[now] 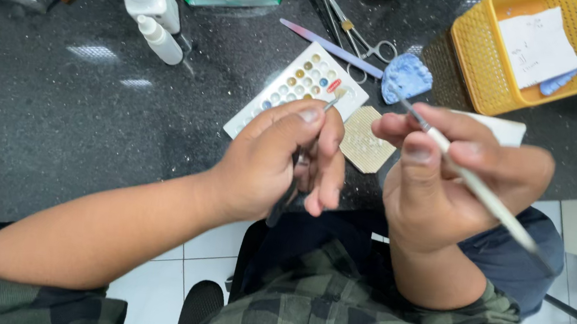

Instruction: The person uses a fine brush to apply color from a palette onto a small tooth-shaped object held with tweezers. They repeatedly dip the brush into different color wells and carefully paint the object's surface, occasionally wiping the brush on a paper towel.

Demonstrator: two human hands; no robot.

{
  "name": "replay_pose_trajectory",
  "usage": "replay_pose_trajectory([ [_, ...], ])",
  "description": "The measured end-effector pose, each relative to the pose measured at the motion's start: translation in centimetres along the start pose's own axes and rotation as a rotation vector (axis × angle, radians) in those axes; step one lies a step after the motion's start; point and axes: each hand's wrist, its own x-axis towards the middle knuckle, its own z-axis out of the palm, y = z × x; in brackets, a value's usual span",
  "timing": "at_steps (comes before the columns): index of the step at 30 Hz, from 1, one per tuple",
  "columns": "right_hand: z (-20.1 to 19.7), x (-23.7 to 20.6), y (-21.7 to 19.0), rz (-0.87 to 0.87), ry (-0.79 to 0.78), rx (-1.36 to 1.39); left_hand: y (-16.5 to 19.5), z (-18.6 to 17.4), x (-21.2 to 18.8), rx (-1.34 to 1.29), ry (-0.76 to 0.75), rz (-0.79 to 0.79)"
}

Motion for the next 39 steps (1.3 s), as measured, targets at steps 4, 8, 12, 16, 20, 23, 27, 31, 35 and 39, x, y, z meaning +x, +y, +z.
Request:
replay_pose_trajectory([
  [4, 1.0, -0.3, 0.9, -0.007, -0.104, -0.047, 0.1, -0.2, -0.3, 0.084, 0.026, 0.058],
  [8, 1.1, 0.0, 0.7, 0.037, -0.215, -0.142, 0.0, -0.6, -0.3, 0.006, -0.009, 0.066],
  [12, 1.2, 0.1, 0.6, 0.143, -0.231, -0.048, -0.3, -0.8, -0.2, -0.031, -0.041, 0.071],
  [16, 1.3, -0.1, 1.7, -0.052, -0.242, -0.188, -0.5, -1.0, -0.3, 0.013, -0.045, 0.082],
  [20, 1.3, -0.1, 1.6, -0.013, -0.239, -0.188, -0.7, -1.0, -0.3, 0.038, -0.052, 0.091],
  [23, 1.6, 0.1, 0.9, 0.093, -0.266, -0.037, -0.6, -1.0, -0.3, 0.055, -0.052, 0.092],
  [27, 1.6, 0.4, 0.0, 0.110, -0.307, -0.142, -0.6, -1.0, -0.3, 0.045, -0.041, 0.096],
  [31, 1.3, 0.1, 0.7, 0.112, -0.304, -0.053, -0.6, -1.0, -0.4, 0.086, -0.044, 0.109],
  [35, 1.0, 0.3, 1.2, 0.030, -0.219, -0.167, 0.1, -0.9, -0.2, 0.113, -0.011, 0.126],
  [39, -0.2, 2.7, 0.5, 0.096, -0.157, -0.169, 2.0, -2.0, 0.1, 0.055, 0.095, 0.301],
])
